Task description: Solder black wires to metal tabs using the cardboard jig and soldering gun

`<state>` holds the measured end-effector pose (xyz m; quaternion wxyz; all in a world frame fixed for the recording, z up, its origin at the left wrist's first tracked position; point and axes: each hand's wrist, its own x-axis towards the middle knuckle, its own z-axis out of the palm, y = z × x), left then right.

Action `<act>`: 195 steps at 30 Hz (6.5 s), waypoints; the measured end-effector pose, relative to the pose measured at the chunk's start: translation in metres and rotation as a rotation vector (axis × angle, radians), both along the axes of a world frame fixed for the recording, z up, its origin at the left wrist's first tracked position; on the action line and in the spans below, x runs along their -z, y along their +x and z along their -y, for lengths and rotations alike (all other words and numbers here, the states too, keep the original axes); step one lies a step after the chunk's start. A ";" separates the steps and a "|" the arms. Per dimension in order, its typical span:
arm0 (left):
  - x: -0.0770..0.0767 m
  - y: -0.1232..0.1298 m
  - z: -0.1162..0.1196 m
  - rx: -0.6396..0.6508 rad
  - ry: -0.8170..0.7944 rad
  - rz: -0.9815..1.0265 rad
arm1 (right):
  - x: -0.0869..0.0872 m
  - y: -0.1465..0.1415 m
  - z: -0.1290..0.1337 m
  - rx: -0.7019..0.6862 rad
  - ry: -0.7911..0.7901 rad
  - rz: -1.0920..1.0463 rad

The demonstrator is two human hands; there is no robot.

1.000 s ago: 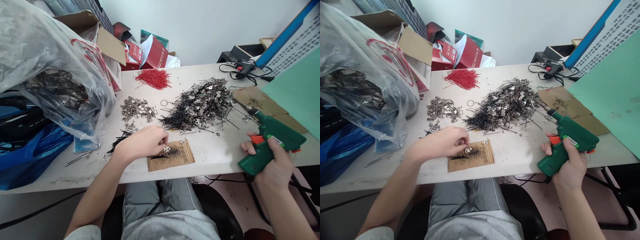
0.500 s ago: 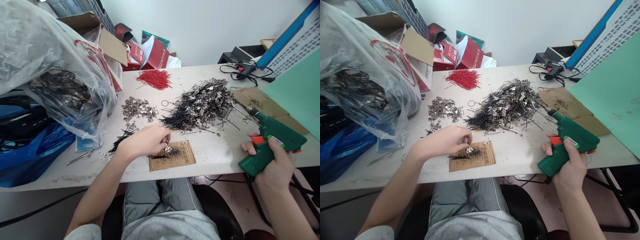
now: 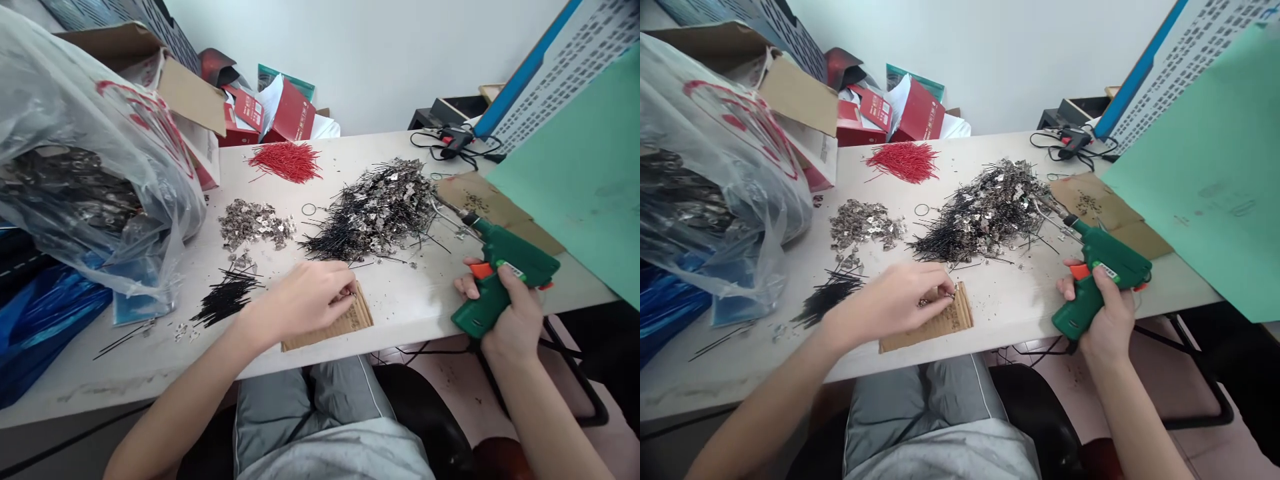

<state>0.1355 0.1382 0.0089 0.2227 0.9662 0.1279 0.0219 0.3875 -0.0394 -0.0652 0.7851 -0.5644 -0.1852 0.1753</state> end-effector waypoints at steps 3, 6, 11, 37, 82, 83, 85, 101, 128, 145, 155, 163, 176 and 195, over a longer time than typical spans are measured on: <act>0.010 0.008 0.009 -0.017 0.128 -0.046 | 0.000 0.000 0.000 -0.004 0.007 0.000; 0.016 0.012 0.011 -0.014 0.171 -0.087 | 0.000 0.000 0.000 -0.004 0.011 -0.007; 0.015 0.013 0.009 -0.010 0.221 -0.116 | -0.002 -0.001 0.000 -0.004 0.001 -0.007; 0.016 0.009 0.000 0.027 0.207 -0.010 | -0.002 -0.002 0.001 -0.014 -0.025 0.004; -0.024 -0.035 -0.019 -0.122 0.030 -0.184 | -0.001 -0.002 0.003 -0.008 -0.020 0.027; -0.023 -0.034 -0.018 -0.114 0.021 -0.215 | -0.001 -0.002 0.002 -0.004 -0.017 0.031; -0.018 -0.029 -0.014 -0.090 0.027 -0.253 | -0.001 -0.002 0.002 -0.001 -0.014 0.035; 0.004 0.004 0.010 -0.043 0.137 -0.136 | -0.002 -0.002 0.000 -0.007 0.000 0.013; 0.015 0.009 0.025 -0.148 -0.069 -0.094 | -0.002 -0.002 -0.001 -0.011 0.024 0.018; 0.018 0.009 0.018 -0.169 -0.267 -0.116 | -0.003 0.000 0.000 -0.012 0.022 0.021; 0.008 0.003 0.004 -0.160 -0.388 -0.062 | 0.001 0.002 0.001 -0.004 0.026 0.015; -0.011 0.002 0.013 -0.272 -0.903 0.245 | -0.034 -0.047 0.001 -0.010 -0.029 0.113; -0.002 0.008 0.023 -0.263 -1.169 0.432 | -0.060 -0.125 -0.027 -0.132 -0.139 0.350; -0.002 0.008 0.021 -0.273 -1.129 0.410 | -0.048 -0.120 -0.028 -0.117 -0.096 0.397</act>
